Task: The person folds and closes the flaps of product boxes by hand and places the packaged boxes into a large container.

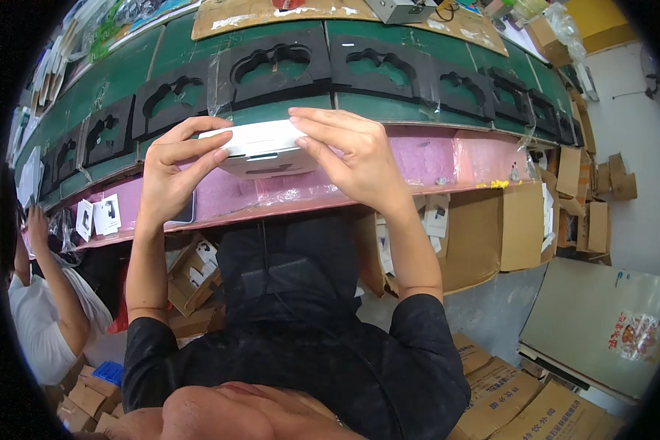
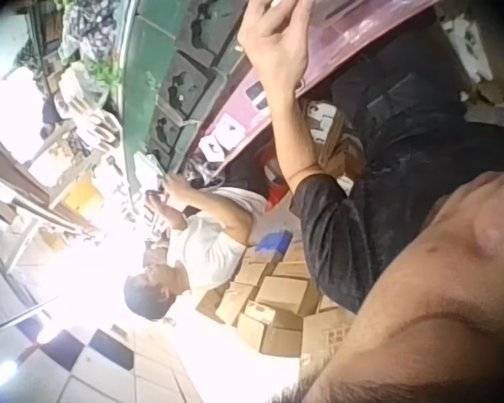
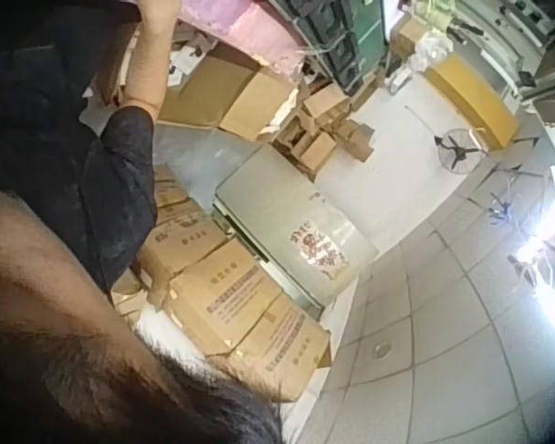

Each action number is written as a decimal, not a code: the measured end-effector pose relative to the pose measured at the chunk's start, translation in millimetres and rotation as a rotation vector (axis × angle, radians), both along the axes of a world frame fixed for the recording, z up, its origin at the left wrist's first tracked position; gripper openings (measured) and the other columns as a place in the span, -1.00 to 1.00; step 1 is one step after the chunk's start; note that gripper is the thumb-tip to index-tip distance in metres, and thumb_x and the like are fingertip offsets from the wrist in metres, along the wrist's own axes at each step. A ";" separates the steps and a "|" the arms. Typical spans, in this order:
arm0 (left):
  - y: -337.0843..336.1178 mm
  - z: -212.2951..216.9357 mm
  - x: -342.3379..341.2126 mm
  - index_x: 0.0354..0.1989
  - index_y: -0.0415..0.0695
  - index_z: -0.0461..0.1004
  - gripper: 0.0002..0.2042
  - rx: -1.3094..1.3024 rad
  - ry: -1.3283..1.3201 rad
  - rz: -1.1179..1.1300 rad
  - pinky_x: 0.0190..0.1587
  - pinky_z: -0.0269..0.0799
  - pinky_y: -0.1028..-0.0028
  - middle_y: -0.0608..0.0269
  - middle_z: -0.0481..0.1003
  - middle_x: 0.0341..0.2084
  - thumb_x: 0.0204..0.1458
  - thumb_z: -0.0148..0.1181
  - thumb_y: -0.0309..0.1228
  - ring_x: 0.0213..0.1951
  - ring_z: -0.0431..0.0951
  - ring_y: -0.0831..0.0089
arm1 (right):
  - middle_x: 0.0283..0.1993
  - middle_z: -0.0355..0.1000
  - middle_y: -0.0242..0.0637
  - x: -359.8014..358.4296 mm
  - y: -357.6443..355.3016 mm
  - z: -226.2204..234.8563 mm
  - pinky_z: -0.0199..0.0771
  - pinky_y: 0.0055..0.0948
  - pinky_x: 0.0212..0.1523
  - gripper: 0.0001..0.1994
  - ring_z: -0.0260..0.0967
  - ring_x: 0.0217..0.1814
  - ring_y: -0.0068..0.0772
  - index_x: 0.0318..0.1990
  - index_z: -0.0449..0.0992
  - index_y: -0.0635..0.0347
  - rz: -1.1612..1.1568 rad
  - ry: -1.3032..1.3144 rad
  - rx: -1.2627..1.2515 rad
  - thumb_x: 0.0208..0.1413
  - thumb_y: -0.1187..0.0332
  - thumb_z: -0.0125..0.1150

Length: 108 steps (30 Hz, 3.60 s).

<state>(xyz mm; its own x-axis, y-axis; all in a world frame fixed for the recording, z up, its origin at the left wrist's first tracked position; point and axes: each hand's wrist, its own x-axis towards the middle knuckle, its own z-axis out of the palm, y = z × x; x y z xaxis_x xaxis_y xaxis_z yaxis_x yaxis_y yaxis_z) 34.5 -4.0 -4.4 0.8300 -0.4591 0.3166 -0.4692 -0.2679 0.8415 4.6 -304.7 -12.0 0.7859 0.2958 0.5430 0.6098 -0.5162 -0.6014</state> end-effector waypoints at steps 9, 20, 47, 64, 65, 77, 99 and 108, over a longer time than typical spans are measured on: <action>3.8 1.4 -4.8 0.04 -0.19 0.77 -0.74 0.047 -0.077 0.004 0.14 0.56 0.30 0.01 0.70 -0.02 0.17 0.42 -0.54 0.05 0.70 0.20 | 0.14 0.71 -0.02 -3.7 2.9 -0.5 0.66 -0.23 0.18 -0.72 0.71 0.12 -0.04 0.03 0.75 0.35 0.019 -0.016 -0.018 0.15 0.55 0.44; 10.2 0.7 -28.3 0.02 -0.12 0.78 -0.70 0.077 -0.139 -0.001 0.04 0.67 0.29 -0.01 0.69 0.02 0.11 0.43 -0.62 0.01 0.73 0.16 | 0.15 0.70 -0.15 -25.4 10.9 -1.9 0.72 -0.22 0.12 -0.67 0.68 0.17 -0.03 0.02 0.73 0.27 -0.010 -0.149 -0.163 0.05 0.54 0.51; 23.9 -11.0 -23.2 0.12 -0.05 0.73 -0.58 0.174 -0.360 -0.052 0.01 0.65 0.24 -0.01 0.67 0.06 0.03 0.51 -0.55 0.03 0.71 0.04 | 0.20 0.66 -0.02 -25.3 13.1 -7.1 0.70 -0.12 0.23 -0.59 0.62 0.29 0.10 0.09 0.70 0.33 0.097 -0.122 -0.167 0.04 0.50 0.56; 23.3 -26.4 -11.9 0.16 0.01 0.71 -0.55 0.131 -0.487 0.000 -0.09 0.67 0.28 0.00 0.67 0.02 0.03 0.52 -0.55 -0.04 0.74 0.07 | 0.13 0.69 -0.05 -5.4 19.7 -37.0 0.77 -0.21 0.07 -0.56 0.68 0.16 0.03 0.02 0.71 0.28 0.024 -0.355 -0.071 -0.08 0.42 0.64; 24.3 -28.6 -12.6 0.16 0.01 0.71 -0.55 0.135 -0.486 0.003 -0.09 0.67 0.28 0.00 0.67 0.02 0.03 0.52 -0.55 -0.04 0.74 0.07 | 0.14 0.68 -0.06 -6.8 22.3 -37.7 0.76 -0.19 0.07 -0.54 0.67 0.16 0.05 0.03 0.71 0.26 0.012 -0.344 -0.062 -0.08 0.41 0.65; 12.2 -12.3 -9.3 0.12 -0.05 0.71 -0.56 0.262 -0.643 0.004 0.02 0.67 0.19 0.04 0.65 0.06 0.00 0.48 -0.52 0.08 0.68 0.00 | 0.19 0.68 -0.14 -6.2 49.8 -47.7 0.52 -0.08 0.29 -0.59 0.48 0.34 0.12 0.03 0.76 0.21 -0.063 -0.332 -0.057 -0.06 0.44 0.56; -10.0 -24.8 -4.3 0.04 -0.06 0.72 -0.57 0.132 -0.823 0.187 0.16 0.60 0.03 0.13 0.65 0.01 -0.09 0.55 -0.47 0.02 0.67 0.08 | 0.07 0.73 -0.21 16.8 71.4 -44.7 0.57 -0.25 0.03 -0.68 0.56 -0.03 -0.13 -0.07 0.76 0.24 -0.101 -0.332 0.170 -0.05 0.58 0.54; -18.0 -25.2 -7.4 -0.01 -0.19 0.70 -0.62 0.054 -0.810 0.154 -0.09 0.65 0.17 0.05 0.66 -0.08 -0.08 0.51 -0.53 -0.12 0.71 0.08 | 0.09 0.71 -0.16 2.1 75.9 -49.5 0.58 -0.26 0.03 -0.72 0.55 0.00 -0.11 -0.07 0.75 0.30 -0.100 -0.301 0.170 0.01 0.62 0.48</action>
